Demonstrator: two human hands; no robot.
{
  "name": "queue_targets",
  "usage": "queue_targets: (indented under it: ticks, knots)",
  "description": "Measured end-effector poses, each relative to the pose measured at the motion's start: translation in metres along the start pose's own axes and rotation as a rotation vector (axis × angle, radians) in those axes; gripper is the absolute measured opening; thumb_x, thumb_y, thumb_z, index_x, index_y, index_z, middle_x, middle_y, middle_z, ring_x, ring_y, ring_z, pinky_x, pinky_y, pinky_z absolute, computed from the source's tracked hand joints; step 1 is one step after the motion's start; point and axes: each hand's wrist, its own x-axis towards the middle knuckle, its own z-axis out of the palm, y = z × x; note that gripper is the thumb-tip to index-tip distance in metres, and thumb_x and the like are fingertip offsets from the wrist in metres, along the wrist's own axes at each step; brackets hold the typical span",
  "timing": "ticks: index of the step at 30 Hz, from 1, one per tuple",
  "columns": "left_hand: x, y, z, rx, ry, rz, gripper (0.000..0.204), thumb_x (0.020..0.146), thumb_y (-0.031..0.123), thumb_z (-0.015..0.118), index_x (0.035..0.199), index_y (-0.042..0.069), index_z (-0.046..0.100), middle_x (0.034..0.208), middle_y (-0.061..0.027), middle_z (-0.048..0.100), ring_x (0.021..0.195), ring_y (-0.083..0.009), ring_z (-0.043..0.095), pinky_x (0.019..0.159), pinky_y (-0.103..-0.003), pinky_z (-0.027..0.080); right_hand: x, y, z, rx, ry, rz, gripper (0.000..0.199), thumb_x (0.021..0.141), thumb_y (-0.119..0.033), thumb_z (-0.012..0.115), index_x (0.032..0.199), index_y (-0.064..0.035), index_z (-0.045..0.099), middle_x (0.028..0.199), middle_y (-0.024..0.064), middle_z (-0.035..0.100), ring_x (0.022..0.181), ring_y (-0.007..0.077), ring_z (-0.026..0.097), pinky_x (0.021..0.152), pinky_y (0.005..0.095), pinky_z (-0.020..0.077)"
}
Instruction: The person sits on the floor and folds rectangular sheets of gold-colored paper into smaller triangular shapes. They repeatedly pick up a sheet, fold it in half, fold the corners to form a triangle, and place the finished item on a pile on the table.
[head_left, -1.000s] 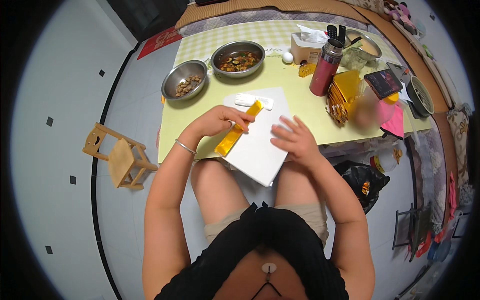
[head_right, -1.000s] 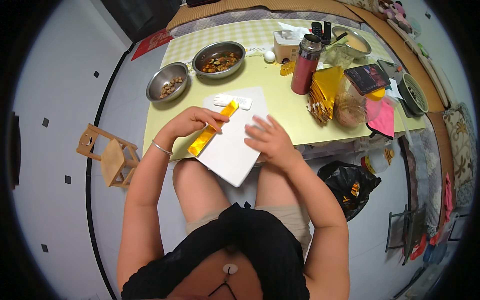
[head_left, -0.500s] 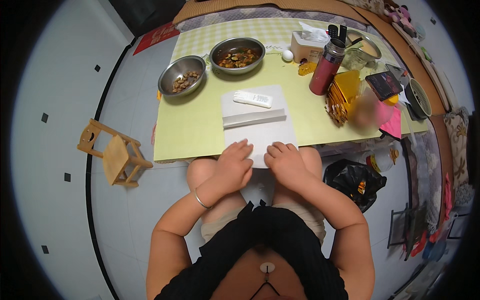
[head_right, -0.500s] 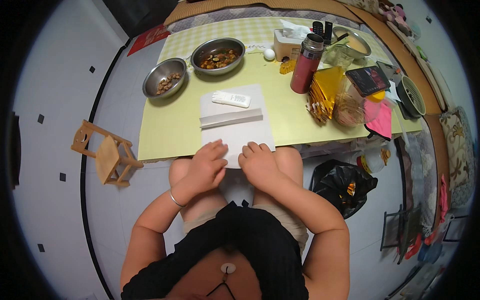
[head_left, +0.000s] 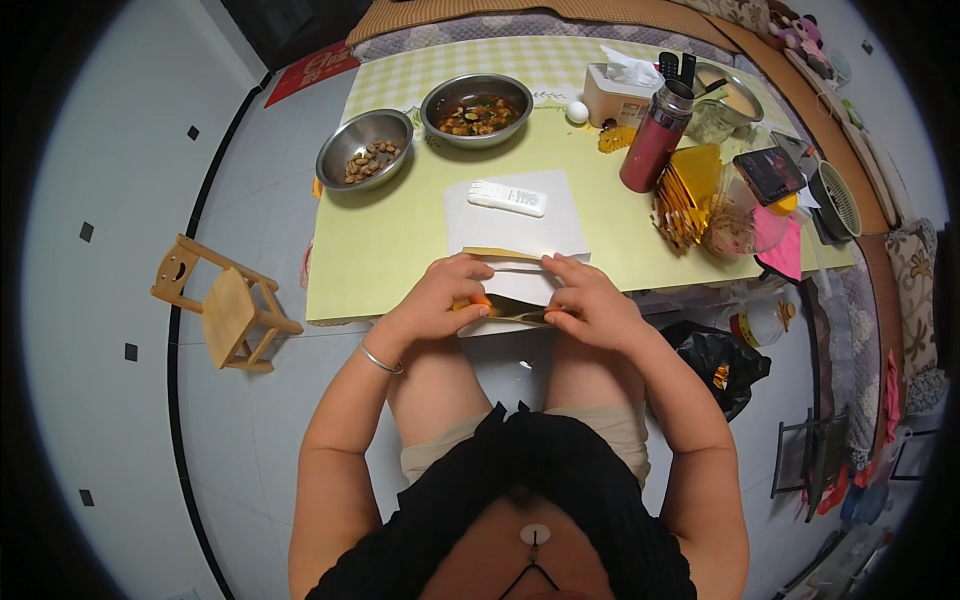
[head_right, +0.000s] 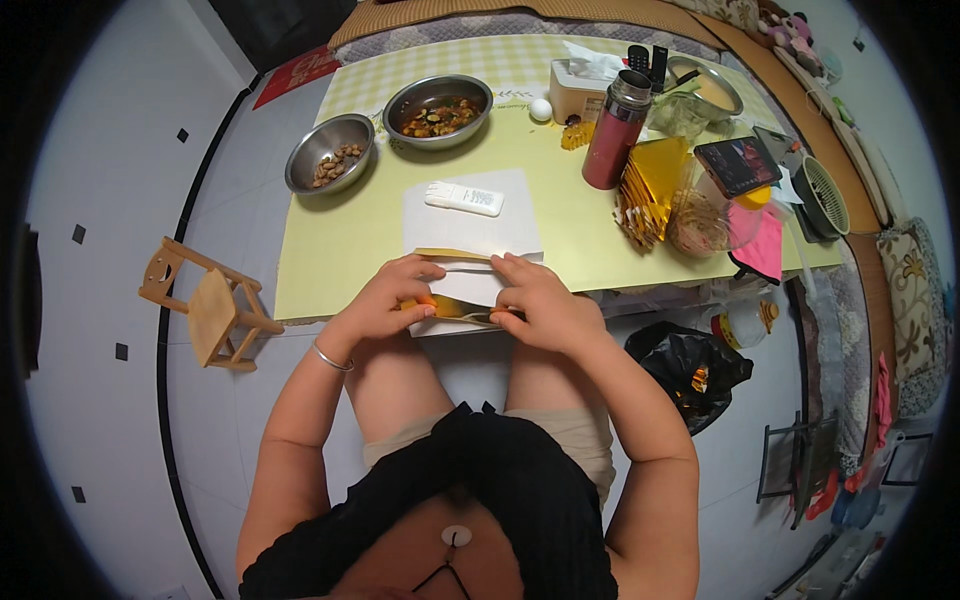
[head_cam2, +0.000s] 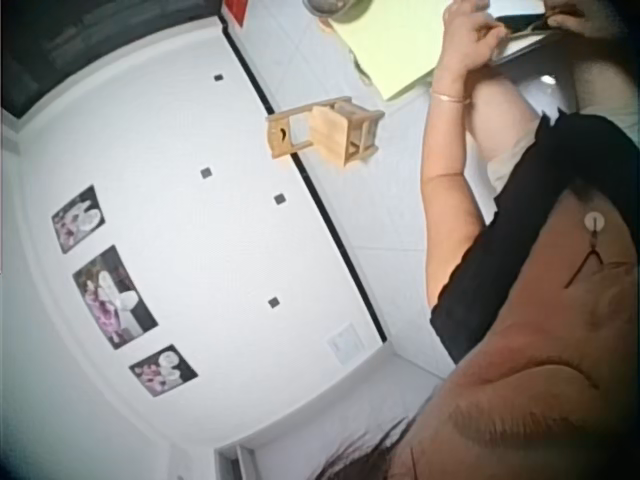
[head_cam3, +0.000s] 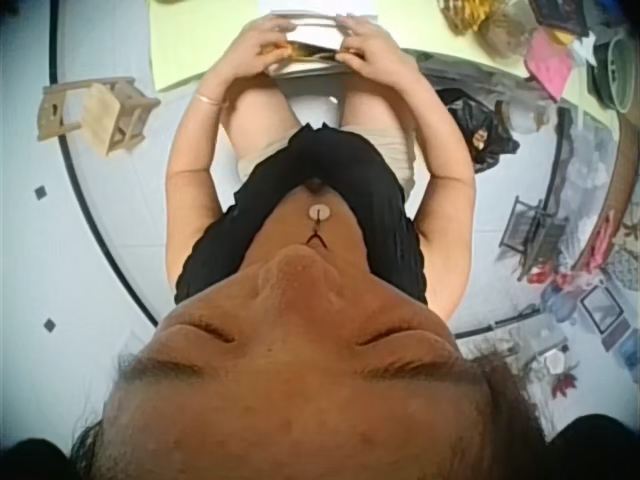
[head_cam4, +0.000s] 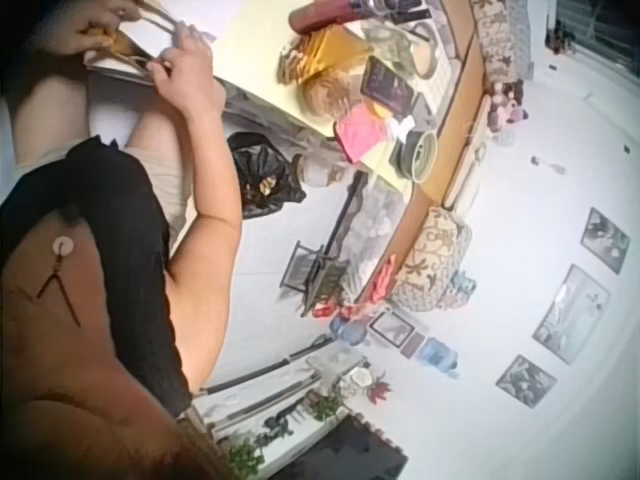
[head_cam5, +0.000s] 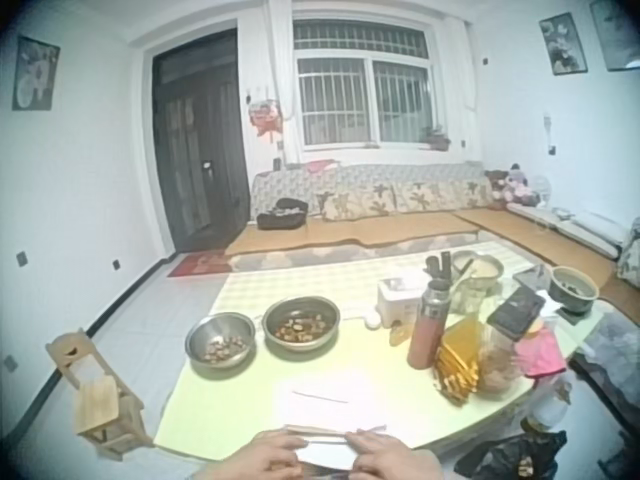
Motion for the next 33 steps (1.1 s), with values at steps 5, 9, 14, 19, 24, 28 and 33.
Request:
queue_targets:
  ticks: [5,9,14,19,24,28,33]
  knots:
    - [-0.002,-0.003,0.008,-0.136,0.165,-0.018,0.015,0.084,0.019,0.074,0.087,0.005,0.072,0.138,-0.0183,0.060,0.121,-0.0363,0.055,0.104,-0.044,0.043,-0.002,-0.002,0.001,-0.128,0.215,0.030,0.010,0.084,-0.016,0.075,0.086,-0.0067,0.073,0.133,0.0090,0.065,0.128,0.0331,0.054,0.105,0.0427,0.0414]
    - [0.001,-0.002,0.007,0.019,0.189,0.048,0.018,0.081,0.021,0.076,0.084,0.004,0.070,0.137,-0.0173,0.061,0.120,-0.0363,0.055,0.104,-0.045,0.043,-0.003,-0.005,0.007,-0.146,0.219,0.004,0.011,0.084,-0.017,0.074,0.085,-0.0059,0.072,0.134,0.0103,0.065,0.126,0.0325,0.055,0.105,0.0440,0.0412]
    - [0.005,0.006,0.006,0.188,0.217,0.090,0.023,0.077,0.026,0.078,0.081,0.005,0.069,0.133,-0.0154,0.064,0.119,-0.0369,0.055,0.103,-0.046,0.043,0.003,0.004,0.010,-0.184,0.223,-0.022,0.013,0.086,-0.018,0.072,0.086,-0.0054,0.071,0.135,0.0120,0.064,0.124,0.0326,0.055,0.104,0.0441,0.0413]
    - [0.001,0.001,0.011,0.032,0.446,0.044,0.030,0.075,0.028,0.081,0.093,0.006,0.069,0.122,-0.0125,0.067,0.113,-0.0339,0.058,0.098,-0.043,0.046,0.004,0.009,0.013,-0.139,0.116,0.037,0.014,0.087,-0.019,0.071,0.087,-0.0049,0.071,0.135,0.0115,0.064,0.127,0.0319,0.054,0.106,0.0437,0.0407]
    - [0.008,-0.010,0.018,-0.138,0.618,-0.266,0.060,0.075,0.015,0.082,0.130,0.004,0.060,0.114,-0.0111,0.069,0.108,-0.0279,0.061,0.098,-0.040,0.048,0.001,0.013,0.025,-0.158,0.208,-0.010,0.013,0.084,-0.018,0.072,0.084,-0.0053,0.072,0.130,0.0098,0.067,0.122,0.0307,0.058,0.102,0.0441,0.0421]
    - [0.014,-0.026,0.027,-0.503,0.546,-0.413,0.071,0.074,0.009,0.080,0.140,0.004,0.054,0.108,-0.0098,0.071,0.107,-0.0268,0.061,0.099,-0.039,0.048,0.000,0.015,0.029,-0.137,0.229,-0.012,0.012,0.084,-0.018,0.072,0.084,-0.0056,0.072,0.129,0.0093,0.068,0.121,0.0307,0.059,0.102,0.0443,0.0431]
    - [0.011,-0.019,0.019,0.075,0.613,-0.207,0.065,0.081,0.013,0.078,0.141,0.003,0.054,0.109,-0.0090,0.071,0.107,-0.0215,0.063,0.101,-0.037,0.048,-0.002,0.020,0.033,-0.111,0.255,-0.013,0.012,0.083,-0.017,0.073,0.084,-0.0055,0.071,0.126,0.0093,0.069,0.120,0.0305,0.060,0.101,0.0446,0.0449]
